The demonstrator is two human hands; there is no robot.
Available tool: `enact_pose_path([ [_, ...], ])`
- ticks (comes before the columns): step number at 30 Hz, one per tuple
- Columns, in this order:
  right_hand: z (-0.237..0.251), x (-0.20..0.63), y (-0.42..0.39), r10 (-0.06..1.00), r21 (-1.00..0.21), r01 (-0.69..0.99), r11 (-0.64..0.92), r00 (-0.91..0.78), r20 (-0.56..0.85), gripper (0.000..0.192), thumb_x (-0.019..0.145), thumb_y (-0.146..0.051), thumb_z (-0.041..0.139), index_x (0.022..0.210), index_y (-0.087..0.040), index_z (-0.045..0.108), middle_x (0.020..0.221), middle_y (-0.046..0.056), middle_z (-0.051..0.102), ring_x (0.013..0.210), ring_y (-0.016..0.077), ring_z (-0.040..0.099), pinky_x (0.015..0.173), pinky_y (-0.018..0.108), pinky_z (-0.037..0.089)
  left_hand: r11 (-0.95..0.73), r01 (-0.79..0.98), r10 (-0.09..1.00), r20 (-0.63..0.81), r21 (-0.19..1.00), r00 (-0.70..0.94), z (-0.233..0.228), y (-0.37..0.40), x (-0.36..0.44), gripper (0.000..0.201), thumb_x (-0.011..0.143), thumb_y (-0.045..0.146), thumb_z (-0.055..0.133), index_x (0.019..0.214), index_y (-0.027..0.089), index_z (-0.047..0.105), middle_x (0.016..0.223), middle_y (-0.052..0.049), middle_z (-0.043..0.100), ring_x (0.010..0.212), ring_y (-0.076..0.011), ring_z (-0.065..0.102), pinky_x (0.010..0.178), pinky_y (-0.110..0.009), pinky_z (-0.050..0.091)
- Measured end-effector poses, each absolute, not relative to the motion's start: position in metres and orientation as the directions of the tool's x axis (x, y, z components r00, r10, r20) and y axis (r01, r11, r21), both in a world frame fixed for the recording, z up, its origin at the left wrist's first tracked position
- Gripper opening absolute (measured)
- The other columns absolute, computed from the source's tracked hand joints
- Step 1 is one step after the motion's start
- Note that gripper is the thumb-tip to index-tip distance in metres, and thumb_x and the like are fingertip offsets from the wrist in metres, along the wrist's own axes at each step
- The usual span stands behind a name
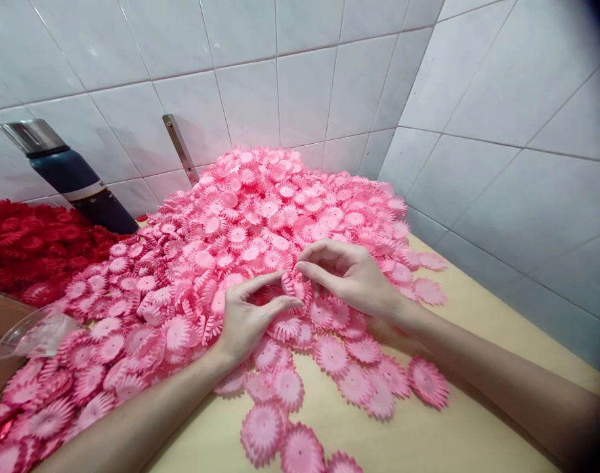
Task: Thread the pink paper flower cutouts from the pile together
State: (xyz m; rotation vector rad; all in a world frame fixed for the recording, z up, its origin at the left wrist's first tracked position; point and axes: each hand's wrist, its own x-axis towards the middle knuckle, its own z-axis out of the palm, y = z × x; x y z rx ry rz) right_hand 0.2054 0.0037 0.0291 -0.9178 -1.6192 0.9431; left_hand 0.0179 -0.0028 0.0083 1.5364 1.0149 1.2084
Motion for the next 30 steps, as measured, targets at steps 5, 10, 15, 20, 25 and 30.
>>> enact_pose_path([
  [5, 0.0300, 0.2053, 0.0028, 0.905, -0.901, 0.154, 0.406, -0.206, 0.373, 0.011, 0.086, -0.029, 0.064, 0.087, -0.018, 0.065, 0.076, 0.002, 0.067, 0.065, 0.0128, 0.061, 0.057, 0.025, 0.051, -0.278, 0.116, 0.953, 0.258, 0.954, 0.160, 0.0086, -0.0033, 0.0183, 0.028, 0.066, 0.024, 0.084, 0.093, 0.019, 0.078, 0.084, -0.003, 0.078, 0.076, -0.0183, 0.072, 0.074, -0.029, 0.061],
  [10, 0.0288, 0.2048, 0.0035, 0.906, -0.898, 0.158, 0.412, -0.180, 0.384, 0.012, 0.085, -0.029, 0.065, 0.086, -0.018, 0.065, 0.074, 0.002, 0.067, 0.061, 0.0121, 0.060, 0.054, 0.024, 0.050, -0.286, 0.121, 0.947, 0.261, 0.951, 0.187, 0.0075, -0.0030, 0.0177, 0.017, 0.069, 0.022, 0.081, 0.086, 0.020, 0.079, 0.085, -0.002, 0.078, 0.076, -0.0174, 0.071, 0.073, -0.028, 0.059],
  [15, 0.0263, 0.2045, 0.0043, 0.911, -0.912, 0.126, 0.391, -0.190, 0.365, 0.012, 0.085, -0.029, 0.066, 0.087, -0.016, 0.065, 0.069, 0.001, 0.065, 0.054, 0.0098, 0.057, 0.049, 0.023, 0.047, -0.280, 0.071, 0.941, 0.259, 0.957, 0.218, 0.0081, -0.0045, 0.0170, 0.018, 0.073, 0.020, 0.078, 0.091, 0.022, 0.079, 0.090, -0.001, 0.078, 0.080, -0.0170, 0.071, 0.073, -0.026, 0.059],
  [20, 0.0265, 0.2038, 0.0044, 0.911, -0.909, 0.142, 0.391, -0.201, 0.360, 0.010, 0.086, -0.026, 0.065, 0.087, -0.016, 0.065, 0.072, 0.000, 0.065, 0.055, 0.0083, 0.057, 0.050, 0.021, 0.047, -0.284, 0.092, 0.939, 0.258, 0.954, 0.229, 0.0073, -0.0040, 0.0169, 0.014, 0.077, 0.022, 0.075, 0.090, 0.020, 0.079, 0.084, -0.002, 0.078, 0.070, -0.0158, 0.070, 0.066, -0.025, 0.058],
  [25, 0.0278, 0.2041, 0.0030, 0.896, -0.901, 0.155, 0.405, -0.266, 0.356, 0.011, 0.085, -0.027, 0.067, 0.089, -0.017, 0.067, 0.082, 0.002, 0.068, 0.068, 0.0108, 0.062, 0.060, 0.023, 0.051, -0.343, 0.090, 0.917, 0.312, 0.935, 0.249, 0.0062, -0.0032, 0.0162, 0.017, 0.081, 0.021, 0.070, 0.096, 0.021, 0.079, 0.083, -0.001, 0.078, 0.074, -0.0158, 0.070, 0.068, -0.024, 0.057],
  [30, 0.0274, 0.2054, 0.0016, 0.876, -0.887, 0.176, 0.426, -0.325, 0.356, 0.015, 0.080, -0.028, 0.073, 0.091, -0.018, 0.069, 0.081, 0.001, 0.069, 0.066, 0.0105, 0.062, 0.059, 0.023, 0.051, -0.350, 0.065, 0.905, 0.319, 0.935, 0.283, 0.0087, -0.0007, 0.0170, 0.021, 0.085, 0.021, 0.066, 0.103, 0.020, 0.076, 0.096, -0.004, 0.078, 0.083, -0.0171, 0.071, 0.076, -0.026, 0.057],
])
